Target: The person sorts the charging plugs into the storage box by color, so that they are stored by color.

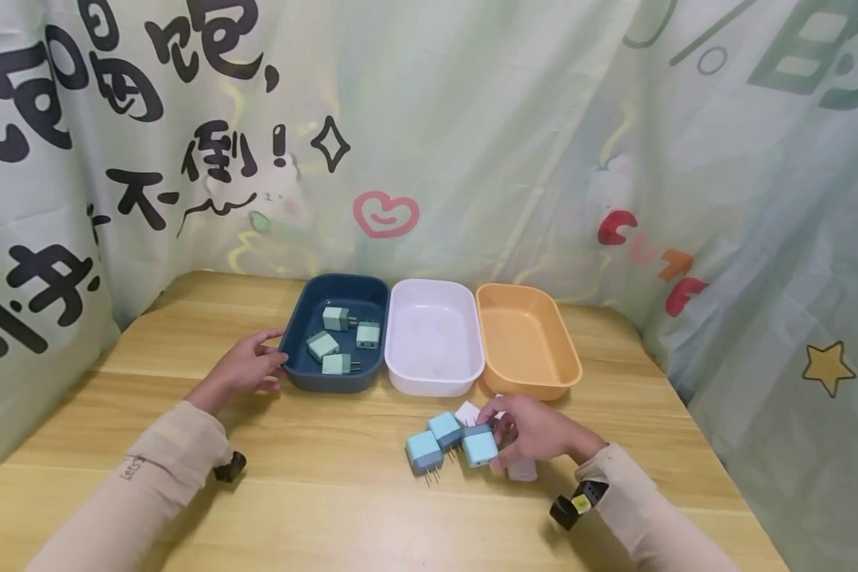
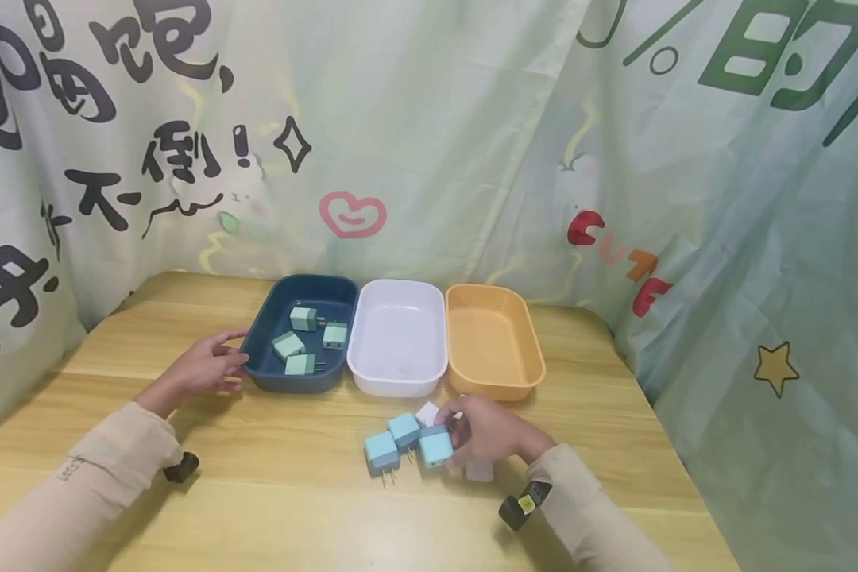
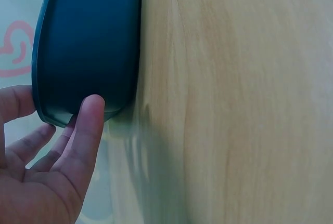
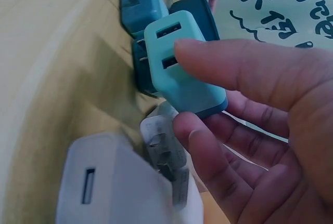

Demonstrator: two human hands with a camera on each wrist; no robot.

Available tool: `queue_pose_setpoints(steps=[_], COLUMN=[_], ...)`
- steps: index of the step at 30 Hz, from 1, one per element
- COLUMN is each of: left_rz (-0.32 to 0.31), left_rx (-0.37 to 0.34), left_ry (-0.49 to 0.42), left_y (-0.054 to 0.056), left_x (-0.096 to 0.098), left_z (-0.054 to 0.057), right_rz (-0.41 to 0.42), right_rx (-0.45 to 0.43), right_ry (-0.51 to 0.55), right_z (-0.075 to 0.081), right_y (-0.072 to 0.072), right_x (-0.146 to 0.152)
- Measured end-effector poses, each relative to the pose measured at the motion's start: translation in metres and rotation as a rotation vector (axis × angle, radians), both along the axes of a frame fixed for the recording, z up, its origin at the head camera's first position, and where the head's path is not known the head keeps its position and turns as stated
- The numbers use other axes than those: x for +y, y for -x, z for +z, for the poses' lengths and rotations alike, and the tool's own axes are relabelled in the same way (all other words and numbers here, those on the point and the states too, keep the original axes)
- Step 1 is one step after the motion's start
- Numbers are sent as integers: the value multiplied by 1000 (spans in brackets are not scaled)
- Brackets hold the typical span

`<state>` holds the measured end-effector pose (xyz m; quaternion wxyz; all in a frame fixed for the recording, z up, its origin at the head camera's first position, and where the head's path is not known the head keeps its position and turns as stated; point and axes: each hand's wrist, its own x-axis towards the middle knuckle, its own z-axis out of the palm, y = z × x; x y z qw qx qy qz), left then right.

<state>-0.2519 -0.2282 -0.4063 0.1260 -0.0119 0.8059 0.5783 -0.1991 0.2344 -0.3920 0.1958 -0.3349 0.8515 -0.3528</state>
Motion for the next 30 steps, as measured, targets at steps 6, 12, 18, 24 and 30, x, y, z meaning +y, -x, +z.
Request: queue_pose_setpoints(steps=[6,12,18,24,30], left_rz=[-1,-3,-3,-5,2], left_rx=[-7,-2,-3,-7,-14], left_ry=[13,14,6,22,42], left_y=[1,2,2,1,2], left_x=[0,0,3,1,0], left_z=[2,2,3,2,1], right_rz=[-33,-53,-90,-121,-146], right_rx=[-18,-5,5,15,9], right_ry=[14,44,73,106,121], right_z=[4,10,15,17,19], right_y=[5,9,13,19,23], right_x=[-4,-5,-8,-11,-16])
